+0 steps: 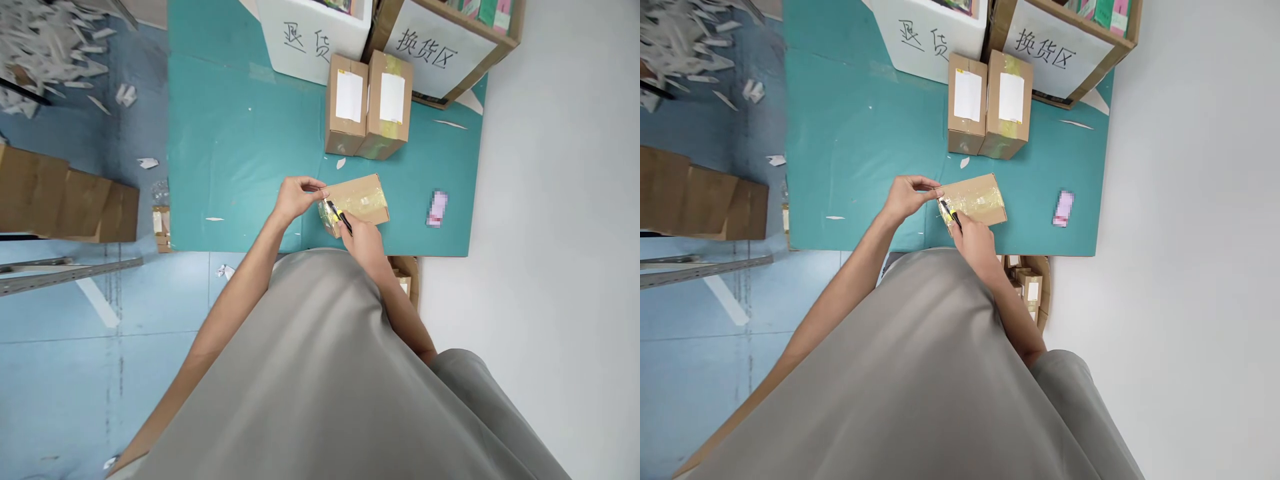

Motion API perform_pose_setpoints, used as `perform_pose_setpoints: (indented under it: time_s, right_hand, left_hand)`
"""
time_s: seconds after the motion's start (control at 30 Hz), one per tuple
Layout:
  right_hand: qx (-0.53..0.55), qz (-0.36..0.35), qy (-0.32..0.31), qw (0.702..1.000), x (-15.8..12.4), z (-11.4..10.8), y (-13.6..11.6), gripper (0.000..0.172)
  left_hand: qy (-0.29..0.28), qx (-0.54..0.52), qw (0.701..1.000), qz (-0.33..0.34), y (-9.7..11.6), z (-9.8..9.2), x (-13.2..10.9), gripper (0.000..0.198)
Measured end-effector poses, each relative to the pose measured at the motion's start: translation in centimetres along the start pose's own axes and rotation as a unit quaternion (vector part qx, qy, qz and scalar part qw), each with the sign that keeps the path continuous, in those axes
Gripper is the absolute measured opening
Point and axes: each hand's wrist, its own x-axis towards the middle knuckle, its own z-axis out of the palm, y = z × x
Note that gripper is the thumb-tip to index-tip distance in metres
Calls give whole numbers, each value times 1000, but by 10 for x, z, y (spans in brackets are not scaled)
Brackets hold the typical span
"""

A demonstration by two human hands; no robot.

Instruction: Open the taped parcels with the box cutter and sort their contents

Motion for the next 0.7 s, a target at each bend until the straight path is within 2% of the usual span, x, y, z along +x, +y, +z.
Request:
perform_pose_setpoints:
  time_s: [0.17,0.3,0.4,0.53,0.7]
  right_hand:
    - [-38,23,-30,999,3,-10,-19,53]
    - [-71,44,-48,995,5,-14,-39,47]
    - [-83,34,-48,995,13,-11,-50,48]
    - [-90,15,-46,995,14,-6,-50,48]
    - [-113,27,-53,992,-5,-2,-45,48]
  left_hand:
    - [8,-18,1000,-16,-2,1,1,53]
    - [16,-46,998,-40,-1,5,0,47]
    - [30,-55,997,-52,-2,7,-3,39]
    - [55,-46,996,-48,-5,10,-5,33]
    - [59,-33,997,-39,-9,14,-7,34]
